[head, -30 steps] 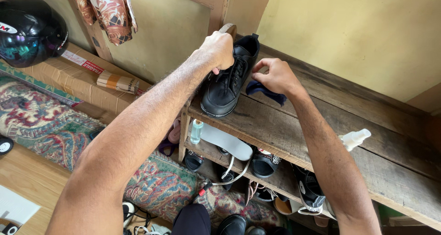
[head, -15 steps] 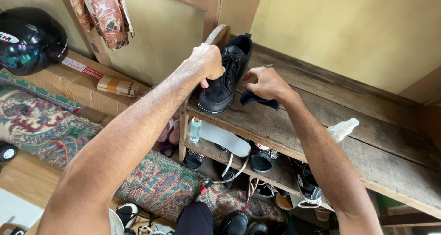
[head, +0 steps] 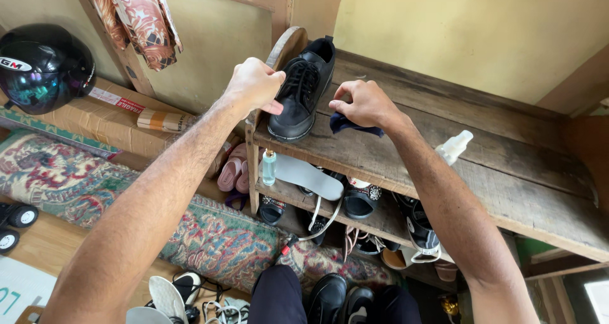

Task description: The person cleans a black leather shoe by spraying it with a liquid from a bottle and wiping it with a cloth. They rotate the shoe to clean different sides and the sole, then place it back on the shelf.

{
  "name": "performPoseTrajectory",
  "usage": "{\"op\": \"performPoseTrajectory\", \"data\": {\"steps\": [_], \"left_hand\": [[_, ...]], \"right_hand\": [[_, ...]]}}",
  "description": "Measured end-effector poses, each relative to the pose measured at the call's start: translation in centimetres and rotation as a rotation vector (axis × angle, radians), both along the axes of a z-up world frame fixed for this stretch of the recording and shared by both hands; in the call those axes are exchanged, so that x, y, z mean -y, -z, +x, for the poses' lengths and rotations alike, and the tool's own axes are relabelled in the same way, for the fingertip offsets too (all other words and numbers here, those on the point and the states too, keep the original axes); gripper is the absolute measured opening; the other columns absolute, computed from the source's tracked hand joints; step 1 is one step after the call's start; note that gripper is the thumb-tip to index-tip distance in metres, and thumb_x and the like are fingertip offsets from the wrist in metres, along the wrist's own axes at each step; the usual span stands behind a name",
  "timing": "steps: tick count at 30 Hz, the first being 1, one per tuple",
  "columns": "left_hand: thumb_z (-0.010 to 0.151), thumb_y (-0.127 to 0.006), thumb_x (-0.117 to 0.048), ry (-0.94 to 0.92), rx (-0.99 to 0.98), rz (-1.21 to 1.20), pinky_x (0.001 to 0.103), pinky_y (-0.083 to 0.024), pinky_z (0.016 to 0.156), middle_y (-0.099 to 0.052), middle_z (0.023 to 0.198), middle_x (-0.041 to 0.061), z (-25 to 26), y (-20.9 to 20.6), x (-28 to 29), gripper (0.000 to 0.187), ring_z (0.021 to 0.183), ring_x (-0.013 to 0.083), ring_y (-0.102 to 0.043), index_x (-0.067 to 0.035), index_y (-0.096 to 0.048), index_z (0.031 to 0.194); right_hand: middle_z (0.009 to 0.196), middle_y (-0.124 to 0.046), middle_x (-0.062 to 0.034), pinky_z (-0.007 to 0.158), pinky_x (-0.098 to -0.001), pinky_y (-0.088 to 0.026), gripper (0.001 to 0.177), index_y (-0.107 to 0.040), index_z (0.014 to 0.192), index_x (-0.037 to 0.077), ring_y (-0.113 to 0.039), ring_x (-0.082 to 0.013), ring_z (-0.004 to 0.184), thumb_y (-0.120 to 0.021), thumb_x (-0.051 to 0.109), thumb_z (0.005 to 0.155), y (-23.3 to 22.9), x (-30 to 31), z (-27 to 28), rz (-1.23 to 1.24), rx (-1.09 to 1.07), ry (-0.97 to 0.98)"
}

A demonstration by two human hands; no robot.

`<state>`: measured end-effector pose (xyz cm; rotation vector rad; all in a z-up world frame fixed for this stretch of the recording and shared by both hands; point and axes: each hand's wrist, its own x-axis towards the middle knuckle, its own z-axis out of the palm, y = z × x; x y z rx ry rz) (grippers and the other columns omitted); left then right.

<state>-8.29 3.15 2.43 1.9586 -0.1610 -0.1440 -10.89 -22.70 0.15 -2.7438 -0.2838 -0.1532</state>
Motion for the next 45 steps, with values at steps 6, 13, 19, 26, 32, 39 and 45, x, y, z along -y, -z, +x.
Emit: {"op": "performPoseTrajectory", "data": {"steps": [6,13,19,26,32,39,45], "left_hand": [[0.095,-0.068,-0.027,0.126,-0.05,0.232,0.032,-0.067,0.059,-0.075,0.099,0.015,-3.3,1.1,0.0,0.039,0.071,0.0227,-0.078,0.003,-0.069,0.12],[0.091,-0.072,-0.038,0.259,0.136,0.622,0.037,-0.062,0.077,-0.08,0.096,0.018,-8.7,3.0,-0.7,0.037,0.082,0.0269,-0.076,-0.009,-0.079,0.112],[0.087,-0.076,-0.038,0.46,0.359,0.924,0.047,-0.056,0.094,-0.066,0.125,0.014,-10.6,7.6,-1.0,0.056,0.11,0.0338,-0.068,-0.011,-0.061,0.134],[0.084,-0.079,-0.037,0.464,0.489,0.966,0.05,-0.054,0.094,-0.063,0.127,0.013,-12.0,9.7,-0.5,0.057,0.115,0.0352,-0.064,-0.013,-0.061,0.133],[0.085,-0.078,-0.039,0.431,0.559,0.969,0.05,-0.054,0.093,-0.064,0.125,0.012,-13.8,9.0,-0.9,0.052,0.115,0.0358,-0.064,-0.015,-0.064,0.129],[0.088,-0.078,-0.041,0.37,0.615,0.831,0.052,-0.052,0.093,-0.068,0.122,0.015,-17.8,10.5,-1.6,0.048,0.114,0.0381,-0.063,-0.016,-0.068,0.128],[0.089,-0.078,-0.038,0.409,0.63,0.736,0.051,-0.052,0.095,-0.071,0.118,0.011,-19.6,13.2,-0.5,0.046,0.114,0.0357,-0.064,-0.014,-0.069,0.127]], "right_hand": [[0.098,-0.077,-0.0174,0.084,-0.045,-0.055,0.03,-0.076,0.105,0.01,-0.073,-0.0328,0.092,-0.075,0.037,0.091,0.8,0.3,-1.7,-0.012,0.058,0.057],[0.107,-0.074,-0.0224,0.086,-0.0454,-0.055,0.043,-0.072,0.113,0.004,-0.071,-0.0365,0.1,-0.079,0.037,0.088,3.5,1.0,-1.6,0.02,0.176,0.035],[0.124,-0.069,-0.0209,0.099,-0.0435,-0.053,0.053,-0.065,0.131,0.009,-0.065,-0.0367,0.115,-0.078,0.038,0.088,6.0,0.3,-3.4,-0.248,-0.077,-0.066],[0.14,-0.059,-0.0213,0.107,-0.0432,-0.046,0.072,-0.053,0.142,0.003,-0.057,-0.0379,0.126,-0.081,0.039,0.085,6.6,1.7,-5.5,-0.178,0.092,-0.233],[0.148,-0.053,-0.0174,0.115,-0.0488,-0.039,0.068,-0.053,0.145,0.009,-0.045,-0.0363,0.141,-0.078,0.04,0.089,5.4,2.7,-10.6,-0.284,0.098,-0.136],[0.148,-0.053,-0.0203,0.114,-0.0516,-0.036,0.057,-0.063,0.137,0.008,-0.043,-0.0395,0.14,-0.08,0.038,0.092,5.9,4.1,-18.4,-0.449,0.328,-0.211],[0.139,-0.062,-0.015,0.112,-0.0492,-0.042,0.052,-0.066,0.133,0.006,-0.052,-0.0339,0.134,-0.08,0.034,0.092,6.7,3.9,-23.1,-0.453,0.203,-0.205]]}}
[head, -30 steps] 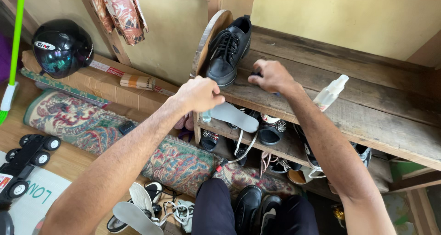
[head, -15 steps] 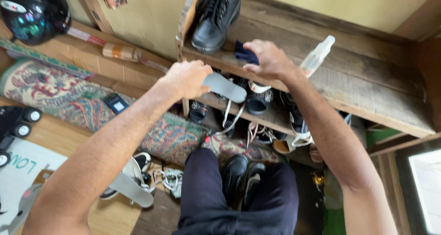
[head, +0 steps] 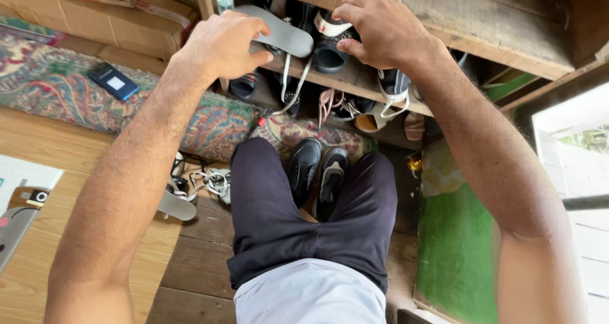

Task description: The person cleans a black leather shoe by spraying it with a liquid from a bottle and wiping it with a cloth. They rotate the shoe to clean different sides and the sole, then place it back on the shelf.

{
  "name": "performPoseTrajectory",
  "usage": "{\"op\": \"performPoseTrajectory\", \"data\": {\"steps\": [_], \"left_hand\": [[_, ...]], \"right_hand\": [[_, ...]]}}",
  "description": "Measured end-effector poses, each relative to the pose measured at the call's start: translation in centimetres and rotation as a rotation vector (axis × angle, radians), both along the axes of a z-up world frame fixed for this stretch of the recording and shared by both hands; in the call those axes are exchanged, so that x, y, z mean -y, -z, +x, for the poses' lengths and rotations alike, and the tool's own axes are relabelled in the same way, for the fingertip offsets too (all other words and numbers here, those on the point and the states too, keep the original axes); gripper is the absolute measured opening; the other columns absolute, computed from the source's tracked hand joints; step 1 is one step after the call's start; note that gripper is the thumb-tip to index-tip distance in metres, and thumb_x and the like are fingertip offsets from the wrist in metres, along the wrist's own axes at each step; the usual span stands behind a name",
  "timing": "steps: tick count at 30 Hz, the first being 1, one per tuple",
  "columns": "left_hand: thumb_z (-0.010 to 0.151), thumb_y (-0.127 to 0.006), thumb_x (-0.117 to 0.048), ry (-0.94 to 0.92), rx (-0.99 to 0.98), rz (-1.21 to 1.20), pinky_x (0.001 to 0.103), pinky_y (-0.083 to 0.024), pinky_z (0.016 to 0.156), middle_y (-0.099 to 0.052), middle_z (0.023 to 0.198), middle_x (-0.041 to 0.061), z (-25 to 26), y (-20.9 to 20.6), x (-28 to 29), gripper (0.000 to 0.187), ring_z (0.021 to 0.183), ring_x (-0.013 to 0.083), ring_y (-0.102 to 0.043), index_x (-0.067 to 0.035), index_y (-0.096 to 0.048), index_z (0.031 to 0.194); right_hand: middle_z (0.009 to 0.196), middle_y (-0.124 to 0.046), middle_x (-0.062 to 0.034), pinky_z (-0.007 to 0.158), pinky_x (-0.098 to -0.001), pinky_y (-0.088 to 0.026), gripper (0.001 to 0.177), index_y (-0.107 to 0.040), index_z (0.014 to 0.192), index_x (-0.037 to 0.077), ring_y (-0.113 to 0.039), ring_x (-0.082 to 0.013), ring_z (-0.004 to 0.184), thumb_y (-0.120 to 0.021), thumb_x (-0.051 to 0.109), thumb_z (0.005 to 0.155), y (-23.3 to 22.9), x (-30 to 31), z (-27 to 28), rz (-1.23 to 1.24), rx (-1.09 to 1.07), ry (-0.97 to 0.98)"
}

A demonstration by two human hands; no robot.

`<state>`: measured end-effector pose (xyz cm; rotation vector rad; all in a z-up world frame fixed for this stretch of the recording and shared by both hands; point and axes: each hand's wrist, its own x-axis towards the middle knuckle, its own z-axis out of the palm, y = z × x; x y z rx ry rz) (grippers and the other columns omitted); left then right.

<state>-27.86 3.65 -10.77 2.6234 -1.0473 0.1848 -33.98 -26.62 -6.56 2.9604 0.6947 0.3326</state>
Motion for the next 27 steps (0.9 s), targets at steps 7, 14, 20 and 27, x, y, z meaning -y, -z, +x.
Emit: {"op": "performPoseTrajectory", "data": {"steps": [7,14,20,27], "left_hand": [[0.09,-0.078,-0.039,0.006,0.001,0.005,0.049,-0.049,0.098,-0.072,0.118,0.007,0.7,-0.4,2.8,0.041,0.116,0.0312,-0.063,-0.016,-0.072,0.123],[0.091,-0.078,-0.038,0.044,0.004,-0.075,0.047,-0.048,0.103,-0.074,0.116,0.004,1.2,-0.6,4.9,0.038,0.12,0.0304,-0.06,-0.017,-0.073,0.121],[0.089,-0.077,-0.038,0.028,-0.102,-0.071,0.045,-0.051,0.097,-0.074,0.113,0.004,1.0,0.8,6.4,0.037,0.111,0.0296,-0.066,-0.016,-0.072,0.118],[0.088,-0.078,-0.036,0.059,-0.257,-0.117,0.043,-0.055,0.095,-0.079,0.106,0.005,1.6,6.7,7.4,0.034,0.104,0.028,-0.072,-0.014,-0.075,0.114]], "right_hand": [[0.142,-0.061,-0.0142,0.107,-0.0504,-0.043,0.054,-0.064,0.138,0.008,-0.053,-0.0333,0.131,-0.077,0.034,0.092,-1.1,3.0,-3.6,0.01,-0.087,0.149],[0.146,-0.056,-0.0146,0.108,-0.0519,-0.04,0.051,-0.062,0.138,0.011,-0.049,-0.0336,0.135,-0.073,0.033,0.094,-1.5,5.8,-4.9,0.01,-0.114,0.19],[0.147,-0.058,-0.0111,0.115,-0.0489,-0.04,0.051,-0.059,0.14,0.012,-0.051,-0.029,0.137,-0.068,0.037,0.097,0.4,5.3,-4.8,0.073,-0.199,0.191],[0.134,-0.066,-0.0141,0.108,-0.0474,-0.045,0.051,-0.06,0.139,0.013,-0.059,-0.0328,0.128,-0.07,0.037,0.095,6.4,3.4,-2.0,0.151,-0.437,0.165]]}}
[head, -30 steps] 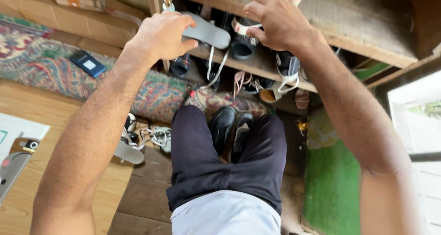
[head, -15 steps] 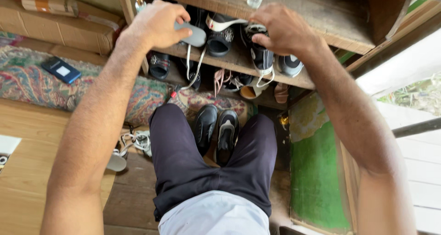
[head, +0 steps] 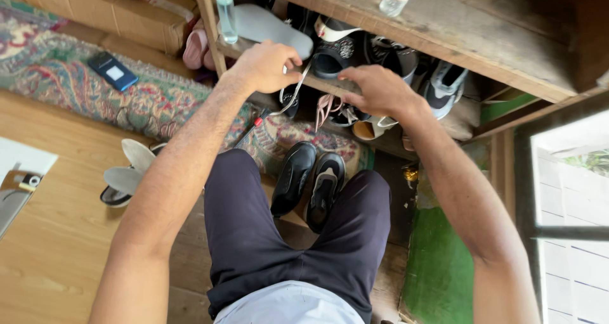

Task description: The person cleans a black leather shoe by spraying it with a liquid from a bottle and wiping it with a cloth. They rotate the shoe to clean different sides and the sole, then place it back on the shelf.

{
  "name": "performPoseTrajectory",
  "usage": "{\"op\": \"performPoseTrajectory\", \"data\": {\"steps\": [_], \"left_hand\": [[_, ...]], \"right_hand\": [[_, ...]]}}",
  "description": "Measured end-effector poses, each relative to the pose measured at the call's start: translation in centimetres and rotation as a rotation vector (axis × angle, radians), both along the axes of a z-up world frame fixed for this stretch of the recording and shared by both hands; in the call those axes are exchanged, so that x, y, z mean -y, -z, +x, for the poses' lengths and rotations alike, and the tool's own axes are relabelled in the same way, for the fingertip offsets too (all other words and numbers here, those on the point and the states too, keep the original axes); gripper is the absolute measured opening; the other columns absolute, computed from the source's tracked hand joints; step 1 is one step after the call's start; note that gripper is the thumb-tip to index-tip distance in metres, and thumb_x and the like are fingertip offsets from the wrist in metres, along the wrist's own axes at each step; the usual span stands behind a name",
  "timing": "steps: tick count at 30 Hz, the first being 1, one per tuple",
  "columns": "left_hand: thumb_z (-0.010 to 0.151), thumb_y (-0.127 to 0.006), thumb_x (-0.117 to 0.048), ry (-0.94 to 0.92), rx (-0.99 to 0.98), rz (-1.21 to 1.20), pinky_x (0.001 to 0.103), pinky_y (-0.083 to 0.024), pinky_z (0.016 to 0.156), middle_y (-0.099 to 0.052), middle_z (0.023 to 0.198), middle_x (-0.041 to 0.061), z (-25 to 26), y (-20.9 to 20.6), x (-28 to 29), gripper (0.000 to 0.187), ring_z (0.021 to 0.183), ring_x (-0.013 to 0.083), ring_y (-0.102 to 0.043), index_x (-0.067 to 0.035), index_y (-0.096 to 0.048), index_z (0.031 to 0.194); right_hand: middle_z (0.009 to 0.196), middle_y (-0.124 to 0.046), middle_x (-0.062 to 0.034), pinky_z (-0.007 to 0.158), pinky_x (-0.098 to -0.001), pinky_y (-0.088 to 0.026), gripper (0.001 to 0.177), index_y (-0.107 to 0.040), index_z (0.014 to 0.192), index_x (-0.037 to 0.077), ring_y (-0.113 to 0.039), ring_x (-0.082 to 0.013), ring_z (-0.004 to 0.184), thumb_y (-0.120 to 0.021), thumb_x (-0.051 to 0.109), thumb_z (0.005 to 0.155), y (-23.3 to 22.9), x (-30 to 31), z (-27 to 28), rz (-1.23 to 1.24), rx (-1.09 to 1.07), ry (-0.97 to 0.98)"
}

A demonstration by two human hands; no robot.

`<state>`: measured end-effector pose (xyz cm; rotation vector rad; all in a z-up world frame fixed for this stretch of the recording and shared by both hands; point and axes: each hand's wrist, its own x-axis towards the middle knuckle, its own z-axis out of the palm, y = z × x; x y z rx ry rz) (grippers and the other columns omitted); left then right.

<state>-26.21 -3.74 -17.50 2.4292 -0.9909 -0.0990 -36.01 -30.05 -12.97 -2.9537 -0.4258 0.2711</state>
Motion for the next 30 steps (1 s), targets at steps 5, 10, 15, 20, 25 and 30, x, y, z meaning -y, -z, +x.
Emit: {"op": "performPoseTrajectory", "data": {"steps": [5,10,15,20,25,30], "left_hand": [[0.087,-0.078,-0.036,-0.057,-0.213,0.073,0.04,-0.056,0.093,-0.078,0.108,0.005,0.0,6.9,1.7,0.036,0.102,0.0248,-0.073,-0.014,-0.075,0.115],[0.087,-0.077,-0.036,-0.073,-0.39,0.08,0.038,-0.056,0.094,-0.078,0.109,0.005,-0.8,14.3,2.5,0.038,0.102,0.0225,-0.074,-0.013,-0.073,0.117],[0.088,-0.076,-0.035,-0.096,-0.522,0.119,0.037,-0.057,0.093,-0.078,0.108,0.006,-2.5,20.1,2.7,0.038,0.101,0.0223,-0.075,-0.012,-0.072,0.118],[0.089,-0.074,-0.034,-0.105,-0.58,0.187,0.038,-0.056,0.094,-0.078,0.108,0.005,-3.9,22.8,1.9,0.036,0.103,0.0218,-0.074,-0.013,-0.072,0.118],[0.091,-0.074,-0.035,-0.092,-0.615,0.246,0.037,-0.056,0.095,-0.078,0.108,0.005,-5.3,24.0,1.2,0.036,0.104,0.0217,-0.073,-0.012,-0.072,0.119],[0.091,-0.073,-0.036,-0.097,-0.621,0.318,0.039,-0.055,0.096,-0.078,0.109,0.004,-6.6,25.0,1.0,0.036,0.105,0.0213,-0.072,-0.013,-0.072,0.119]], "right_hand": [[0.133,-0.067,-0.0162,0.106,-0.0461,-0.047,0.049,-0.063,0.137,0.014,-0.062,-0.0355,0.122,-0.07,0.03,0.091,8.6,-0.3,1.2,0.152,-0.117,-0.068],[0.131,-0.069,-0.0159,0.106,-0.0428,-0.05,0.051,-0.061,0.138,0.015,-0.067,-0.0319,0.118,-0.071,0.036,0.093,18.4,-0.6,2.0,0.247,-0.348,0.0],[0.131,-0.067,-0.0191,0.107,-0.0445,-0.048,0.064,-0.055,0.144,0.01,-0.064,-0.0343,0.124,-0.076,0.033,0.088,27.5,-0.5,2.2,0.323,-0.409,0.034],[0.138,-0.062,-0.0242,0.109,-0.0463,-0.046,0.073,-0.051,0.145,0.005,-0.059,-0.0398,0.129,-0.082,0.03,0.083,33.5,-0.4,1.7,0.428,-0.311,-0.027],[0.135,-0.058,-0.029,0.105,-0.0488,-0.046,0.081,-0.044,0.151,0.009,-0.057,-0.0433,0.125,-0.082,0.031,0.083,33.7,-1.4,1.2,0.373,-0.41,0.178],[0.13,-0.064,-0.0274,0.101,-0.0467,-0.052,0.077,-0.047,0.15,0.006,-0.065,-0.04,0.12,-0.08,0.03,0.085,35.9,-1.3,1.0,0.38,-0.35,0.183]]}}
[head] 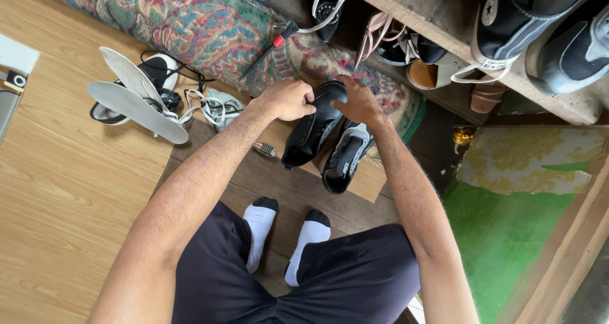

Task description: The person cleans a black leather shoe by spraying it with a liquid from a bottle and wiping it with a cloth. They rotate the shoe to clean different sides and the sole, then place it back on the shelf.

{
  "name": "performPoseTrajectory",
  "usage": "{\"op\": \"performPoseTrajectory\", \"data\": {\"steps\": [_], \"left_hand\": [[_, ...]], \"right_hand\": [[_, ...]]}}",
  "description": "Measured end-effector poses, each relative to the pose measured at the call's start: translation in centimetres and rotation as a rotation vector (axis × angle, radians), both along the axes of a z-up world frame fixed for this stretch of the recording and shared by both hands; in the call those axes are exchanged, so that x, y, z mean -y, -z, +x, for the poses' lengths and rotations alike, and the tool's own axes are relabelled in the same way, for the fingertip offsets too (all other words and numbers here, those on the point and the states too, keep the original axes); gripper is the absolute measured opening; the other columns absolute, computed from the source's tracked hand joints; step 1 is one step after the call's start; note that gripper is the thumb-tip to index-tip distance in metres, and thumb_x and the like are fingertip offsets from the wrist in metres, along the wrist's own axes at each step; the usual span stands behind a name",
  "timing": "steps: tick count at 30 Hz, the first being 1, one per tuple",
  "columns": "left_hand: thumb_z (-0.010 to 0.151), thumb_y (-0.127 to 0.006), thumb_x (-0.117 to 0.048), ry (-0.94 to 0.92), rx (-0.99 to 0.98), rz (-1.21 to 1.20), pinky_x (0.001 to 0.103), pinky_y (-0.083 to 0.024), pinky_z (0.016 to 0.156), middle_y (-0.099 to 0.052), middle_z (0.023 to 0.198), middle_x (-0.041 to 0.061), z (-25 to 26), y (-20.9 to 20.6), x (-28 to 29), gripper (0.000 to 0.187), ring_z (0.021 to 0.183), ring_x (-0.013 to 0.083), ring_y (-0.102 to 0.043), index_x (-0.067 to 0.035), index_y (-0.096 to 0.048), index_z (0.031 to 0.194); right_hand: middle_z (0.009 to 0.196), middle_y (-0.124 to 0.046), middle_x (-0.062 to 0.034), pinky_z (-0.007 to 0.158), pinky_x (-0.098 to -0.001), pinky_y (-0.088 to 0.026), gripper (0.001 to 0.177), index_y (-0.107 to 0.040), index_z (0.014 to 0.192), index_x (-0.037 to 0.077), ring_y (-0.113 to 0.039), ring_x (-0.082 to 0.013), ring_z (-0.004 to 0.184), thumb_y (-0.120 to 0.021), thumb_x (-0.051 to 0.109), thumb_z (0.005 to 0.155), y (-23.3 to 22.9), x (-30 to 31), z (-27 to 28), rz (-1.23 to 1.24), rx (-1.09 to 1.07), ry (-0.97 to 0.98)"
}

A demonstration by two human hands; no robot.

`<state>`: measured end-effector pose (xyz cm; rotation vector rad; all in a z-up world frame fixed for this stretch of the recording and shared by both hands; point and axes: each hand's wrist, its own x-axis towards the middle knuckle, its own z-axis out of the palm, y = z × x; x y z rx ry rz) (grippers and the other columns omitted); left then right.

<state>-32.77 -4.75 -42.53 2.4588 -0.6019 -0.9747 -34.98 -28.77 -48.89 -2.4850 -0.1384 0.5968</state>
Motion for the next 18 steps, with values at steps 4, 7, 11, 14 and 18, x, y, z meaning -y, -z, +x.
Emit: {"op": "performPoseTrajectory", "data": {"steps": [4,7,11,14,18], "left_hand": [[0.092,-0.071,-0.036,-0.046,-0.049,-0.032,0.039,-0.054,0.098,-0.078,0.111,0.002,-1.9,-0.1,-0.7,0.036,0.104,0.0197,-0.074,-0.014,-0.071,0.12],[0.092,-0.072,-0.036,-0.07,-0.032,-0.041,0.039,-0.055,0.097,-0.077,0.112,0.003,-4.5,-1.7,-1.9,0.035,0.107,0.0203,-0.072,-0.015,-0.072,0.12],[0.091,-0.072,-0.036,-0.098,0.031,-0.064,0.039,-0.055,0.097,-0.077,0.111,0.004,-6.9,-5.4,-3.3,0.035,0.106,0.021,-0.073,-0.015,-0.073,0.119],[0.089,-0.074,-0.035,-0.122,0.1,-0.102,0.04,-0.056,0.095,-0.078,0.108,0.006,-9.2,-7.9,-4.4,0.033,0.103,0.0243,-0.073,-0.014,-0.075,0.115],[0.086,-0.076,-0.035,-0.161,0.184,-0.151,0.04,-0.057,0.094,-0.078,0.104,0.01,-12.1,-9.8,-6.5,0.035,0.101,0.0281,-0.074,-0.011,-0.075,0.112]], "right_hand": [[0.132,-0.064,-0.0269,0.101,-0.0441,-0.052,0.074,-0.052,0.143,-0.001,-0.065,-0.0384,0.118,-0.084,0.029,0.082,2.6,0.0,-0.6,0.036,0.129,0.035],[0.129,-0.068,-0.0244,0.102,-0.0425,-0.054,0.062,-0.064,0.133,0.001,-0.069,-0.0358,0.117,-0.083,0.036,0.086,1.2,-0.2,-1.7,-0.071,0.028,0.071],[0.121,-0.07,-0.0255,0.099,-0.0422,-0.054,0.069,-0.063,0.133,0.001,-0.068,-0.0369,0.113,-0.086,0.038,0.08,-3.4,-2.1,-4.4,-0.103,0.086,0.055],[0.114,-0.073,-0.0248,0.096,-0.0434,-0.055,0.065,-0.066,0.13,0.003,-0.07,-0.0377,0.108,-0.086,0.035,0.077,-7.1,-3.6,-6.0,-0.113,0.172,0.027],[0.109,-0.075,-0.0227,0.094,-0.0425,-0.057,0.055,-0.071,0.122,0.002,-0.073,-0.0354,0.102,-0.085,0.033,0.079,-11.7,-4.6,-6.9,-0.105,0.235,0.049]]}}
